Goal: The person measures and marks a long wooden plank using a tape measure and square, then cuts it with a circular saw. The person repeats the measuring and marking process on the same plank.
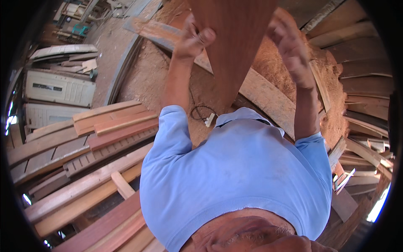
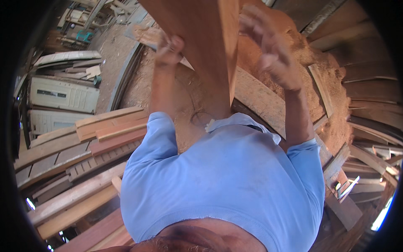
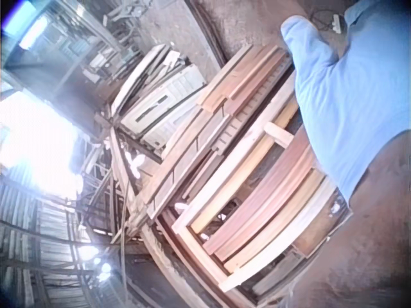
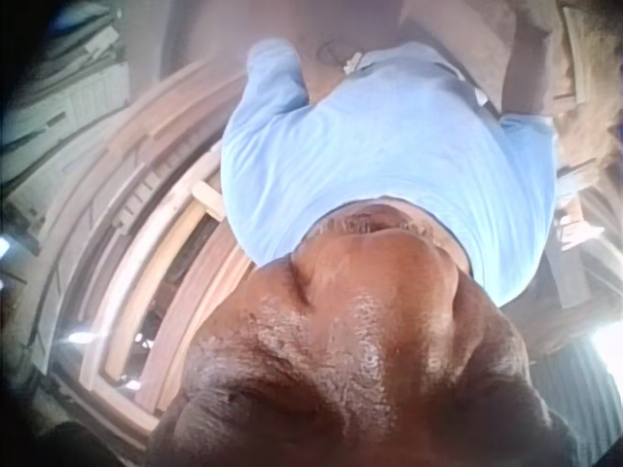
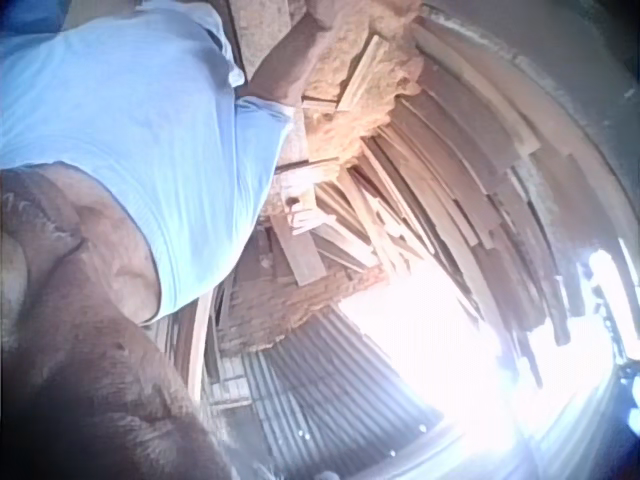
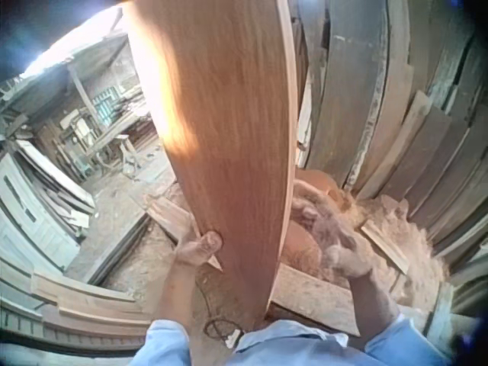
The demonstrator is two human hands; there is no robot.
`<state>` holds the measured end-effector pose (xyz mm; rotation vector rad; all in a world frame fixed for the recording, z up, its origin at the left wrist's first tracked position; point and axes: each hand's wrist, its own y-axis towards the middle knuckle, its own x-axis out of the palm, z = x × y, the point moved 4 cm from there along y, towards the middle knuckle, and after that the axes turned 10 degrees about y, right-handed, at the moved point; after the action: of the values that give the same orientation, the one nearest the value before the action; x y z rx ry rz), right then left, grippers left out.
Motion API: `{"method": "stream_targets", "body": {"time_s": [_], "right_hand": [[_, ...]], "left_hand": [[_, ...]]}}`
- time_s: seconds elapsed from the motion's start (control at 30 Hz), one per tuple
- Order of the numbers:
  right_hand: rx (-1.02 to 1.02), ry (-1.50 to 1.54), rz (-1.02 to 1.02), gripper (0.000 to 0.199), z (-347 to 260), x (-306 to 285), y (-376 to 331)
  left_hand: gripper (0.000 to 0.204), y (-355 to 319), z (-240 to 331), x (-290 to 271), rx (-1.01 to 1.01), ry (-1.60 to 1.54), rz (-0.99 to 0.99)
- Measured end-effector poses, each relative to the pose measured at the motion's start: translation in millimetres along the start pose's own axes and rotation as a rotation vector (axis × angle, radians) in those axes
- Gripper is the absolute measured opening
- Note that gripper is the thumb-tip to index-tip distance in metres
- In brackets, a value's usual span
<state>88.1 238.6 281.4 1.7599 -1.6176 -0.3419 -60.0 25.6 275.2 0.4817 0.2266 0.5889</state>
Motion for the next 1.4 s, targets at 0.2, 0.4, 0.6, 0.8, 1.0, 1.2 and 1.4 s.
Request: {"method": "stream_targets", "body": {"time_s": [0.2, 0.4, 0.6, 0.8, 1.0, 1.2, 1.4], "right_hand": [[-0.133, -0.155, 0.322, 0.111, -83.7, 36.3, 30.8], [-0.213, -0.2, 0.568, 0.078, -95.6, 16.9, -29.1], [-0.281, -0.226, 0.707, 0.078, -122.0, 0.6, -84.9], [-0.235, -0.305, 0.883, 0.087, -153.3, -1.6, -127.3], [-0.335, -0.47, 1.098, 0.096, -205.7, -5.8, -173.2], [-0.442, -0.476, 1.134, 0.089, -232.2, -57.1, -264.4], [-0.48, -0.445, 1.271, 0.088, -264.5, -70.6, -370.4]], "left_hand": [[0.084, 25.4, -19.5, 46.5, 0.034, -0.13, -0.064], [0.076, 17.8, -89.0, 74.1, -0.236, -0.48, -0.364], [0.075, -10.1, -178.4, 142.7, -0.558, -0.449, -0.671], [0.076, -64.0, -239.4, 185.6, -0.785, -0.238, -0.889], [0.076, -101.5, -260.0, 235.9, -0.879, -0.091, -1.097], [0.077, -130.2, -278.6, 274.3, -0.921, 0.071, -1.202], [0.078, -146.6, -266.0, 333.9, -0.922, 0.213, -1.281]]}}
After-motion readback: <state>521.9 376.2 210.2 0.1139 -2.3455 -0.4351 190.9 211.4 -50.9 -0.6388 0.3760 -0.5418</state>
